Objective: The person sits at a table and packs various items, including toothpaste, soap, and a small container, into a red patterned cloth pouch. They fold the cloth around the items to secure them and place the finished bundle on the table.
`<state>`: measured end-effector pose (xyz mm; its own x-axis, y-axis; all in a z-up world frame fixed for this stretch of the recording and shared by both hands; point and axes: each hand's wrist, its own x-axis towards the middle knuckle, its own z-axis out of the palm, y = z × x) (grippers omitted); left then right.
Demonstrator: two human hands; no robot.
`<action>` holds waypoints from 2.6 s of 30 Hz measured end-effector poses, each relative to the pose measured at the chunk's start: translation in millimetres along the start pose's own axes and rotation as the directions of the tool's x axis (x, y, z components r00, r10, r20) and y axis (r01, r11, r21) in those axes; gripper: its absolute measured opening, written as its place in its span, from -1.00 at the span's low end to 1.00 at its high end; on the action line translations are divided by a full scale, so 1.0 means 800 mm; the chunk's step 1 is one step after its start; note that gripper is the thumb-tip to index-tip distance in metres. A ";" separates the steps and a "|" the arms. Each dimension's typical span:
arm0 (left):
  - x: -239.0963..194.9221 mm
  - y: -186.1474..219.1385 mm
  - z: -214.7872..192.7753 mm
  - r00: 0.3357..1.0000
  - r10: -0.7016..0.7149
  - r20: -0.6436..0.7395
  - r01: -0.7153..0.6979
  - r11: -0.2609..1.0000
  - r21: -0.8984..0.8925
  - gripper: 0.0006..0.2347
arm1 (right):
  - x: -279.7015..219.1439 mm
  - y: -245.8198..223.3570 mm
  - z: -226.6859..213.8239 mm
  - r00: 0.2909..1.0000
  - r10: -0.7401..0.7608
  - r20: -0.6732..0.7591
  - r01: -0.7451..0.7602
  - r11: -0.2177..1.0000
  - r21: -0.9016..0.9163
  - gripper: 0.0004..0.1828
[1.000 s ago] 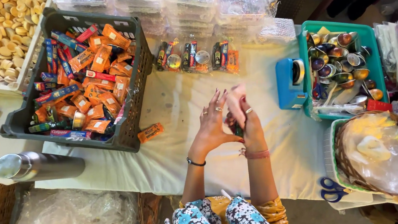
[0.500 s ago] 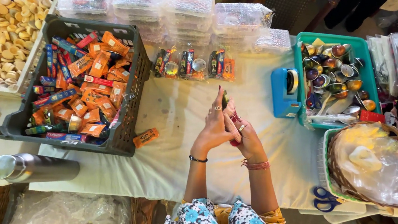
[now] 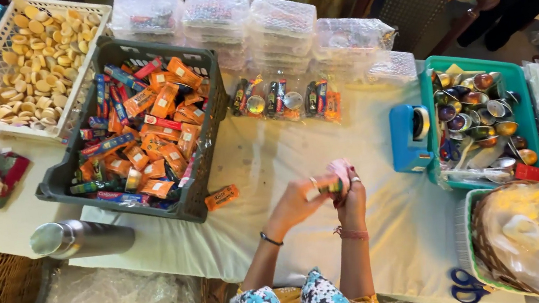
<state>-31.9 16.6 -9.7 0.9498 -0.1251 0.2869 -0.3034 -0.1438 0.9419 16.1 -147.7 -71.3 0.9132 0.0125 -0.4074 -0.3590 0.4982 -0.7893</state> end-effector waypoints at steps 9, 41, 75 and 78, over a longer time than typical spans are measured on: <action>-0.015 -0.013 0.033 0.996 0.089 0.024 -0.092 0.955 0.282 -0.74 | 0.033 0.046 -0.019 0.998 0.058 0.025 -0.063 0.926 0.373 -0.66; 0.032 -0.004 0.050 0.947 -0.007 -0.321 0.119 0.937 0.330 -0.59 | 0.091 0.015 -0.031 0.957 -0.114 0.266 -0.004 0.914 0.406 -0.75; 0.015 0.019 0.079 0.965 -0.149 -0.217 0.227 0.888 0.401 -0.75 | 0.044 -0.046 -0.003 0.986 -0.153 0.066 0.101 0.863 0.495 -0.64; 0.028 0.024 0.074 0.960 -0.091 -0.263 0.206 0.868 0.452 -0.73 | 0.026 -0.062 0.016 0.987 -0.141 0.073 0.099 0.905 0.414 -0.60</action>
<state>-20.8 -47.3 4.6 0.9599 0.1515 0.2358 -0.1020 -0.5947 0.7975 55.3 -161.2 -34.8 0.9663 0.0056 -0.2572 -0.1550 0.8107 -0.5646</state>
